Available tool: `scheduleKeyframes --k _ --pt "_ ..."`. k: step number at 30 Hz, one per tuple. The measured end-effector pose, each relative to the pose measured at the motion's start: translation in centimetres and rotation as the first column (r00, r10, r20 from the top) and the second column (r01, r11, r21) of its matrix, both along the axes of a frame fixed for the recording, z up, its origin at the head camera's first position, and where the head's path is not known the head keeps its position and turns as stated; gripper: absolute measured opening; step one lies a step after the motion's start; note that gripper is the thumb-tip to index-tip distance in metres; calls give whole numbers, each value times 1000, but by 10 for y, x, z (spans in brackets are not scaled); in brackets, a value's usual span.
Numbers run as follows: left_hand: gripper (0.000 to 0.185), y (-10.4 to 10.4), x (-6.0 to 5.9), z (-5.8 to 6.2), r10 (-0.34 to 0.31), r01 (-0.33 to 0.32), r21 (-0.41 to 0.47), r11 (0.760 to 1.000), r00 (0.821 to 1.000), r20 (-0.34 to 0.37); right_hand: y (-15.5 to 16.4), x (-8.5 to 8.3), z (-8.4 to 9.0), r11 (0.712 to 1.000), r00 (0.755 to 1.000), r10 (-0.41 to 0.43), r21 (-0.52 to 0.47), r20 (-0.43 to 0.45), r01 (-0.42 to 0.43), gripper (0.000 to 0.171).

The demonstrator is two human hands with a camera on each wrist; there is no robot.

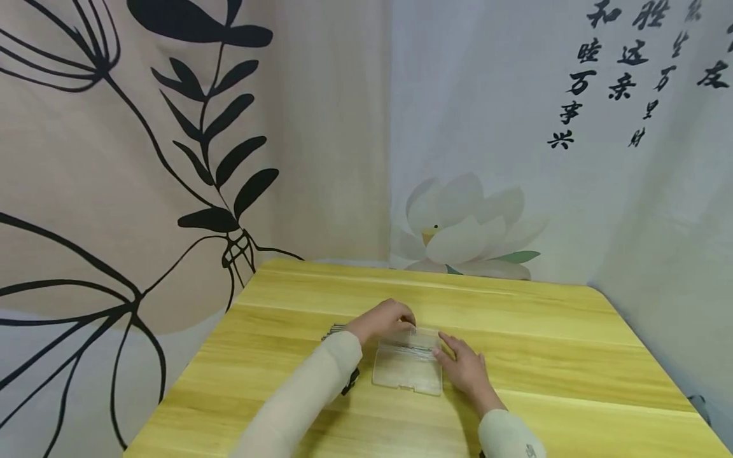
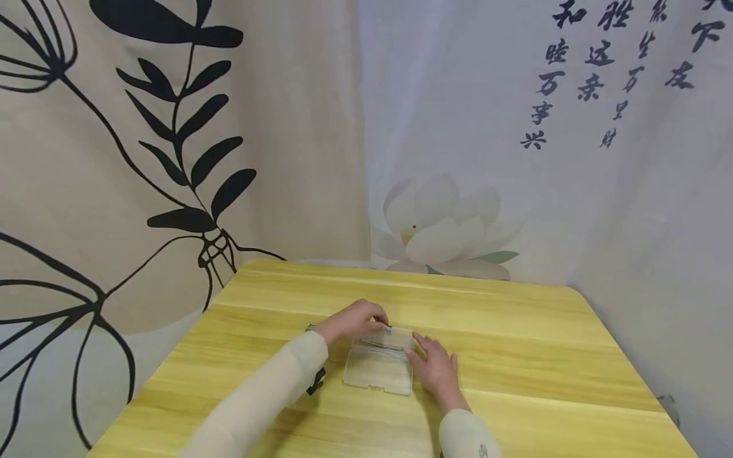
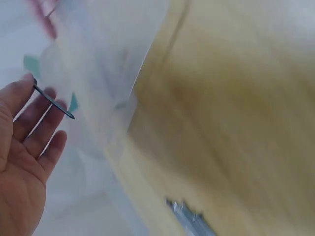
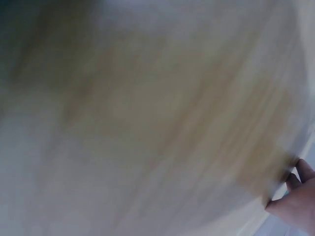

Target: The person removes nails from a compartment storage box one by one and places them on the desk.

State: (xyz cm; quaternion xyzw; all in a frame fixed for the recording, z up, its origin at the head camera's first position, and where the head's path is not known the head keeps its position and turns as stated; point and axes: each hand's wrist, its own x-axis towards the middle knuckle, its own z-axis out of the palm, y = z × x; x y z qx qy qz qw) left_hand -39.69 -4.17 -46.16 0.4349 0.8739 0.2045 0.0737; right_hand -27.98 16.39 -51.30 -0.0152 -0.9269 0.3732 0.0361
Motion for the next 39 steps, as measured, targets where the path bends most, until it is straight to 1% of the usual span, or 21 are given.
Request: scheduleKeyframes --k 2,3,6,10,14,17,19,21,23,27,29,31,34,37,39 --pt "17 -9 -3 4 30 -31 27 999 999 43 1 0 -1 1000 1000 1 -4 4 -1 50" --pt "17 -15 -4 6 46 -48 25 999 997 55 2 0 -1 1000 1000 1 -7 6 -1 50" --pt "15 -39 -5 6 89 -90 5 996 994 61 4 1 -2 1000 1000 5 -11 12 -5 50" --pt "11 -75 -6 -2 136 -136 6 991 989 61 6 1 -2 1000 1000 7 -14 22 -6 51" --pt "10 -106 0 -12 178 -177 -8 984 983 52 5 2 1 1000 1000 10 -12 16 -10 50" --pt "9 -121 5 -16 200 -199 -19 980 978 51 6 2 3 1000 1000 11 -9 9 -11 50" --pt "8 -127 7 -18 208 -208 -14 978 976 59 6 3 4 1000 1000 9 -8 9 -9 50" --pt "8 -131 8 -20 203 -203 -11 979 977 59 6 3 4 1000 1000 7 -3 9 -7 50" --pt "7 -133 8 -21 209 -209 -6 978 976 61 6 3 4 1000 1000 7 -3 9 -7 49" --pt "6 -135 4 -23 227 -227 -4 974 974 15 6 2 4 1000 1000 14 -1 -2 -14 49" --pt "5 -133 3 -21 241 -241 3 971 971 5 6 1 3 1000 1000 14 -3 -5 -14 49" --pt "7 -126 2 -16 236 -236 15 972 972 -2 7 0 3 1000 1000 11 -8 -10 -12 49" --pt "11 -107 1 -6 208 -207 36 978 978 -11 8 -2 2 1000 1000 7 -12 -12 -7 49" --pt "14 -76 1 1 156 -155 31 987 987 -48 8 -3 1 1000 1000 7 -21 -5 -7 49" --pt "14 -54 1 2 119 -118 12 993 990 -81 8 -3 1 1000 1000 8 -21 -3 -8 49"
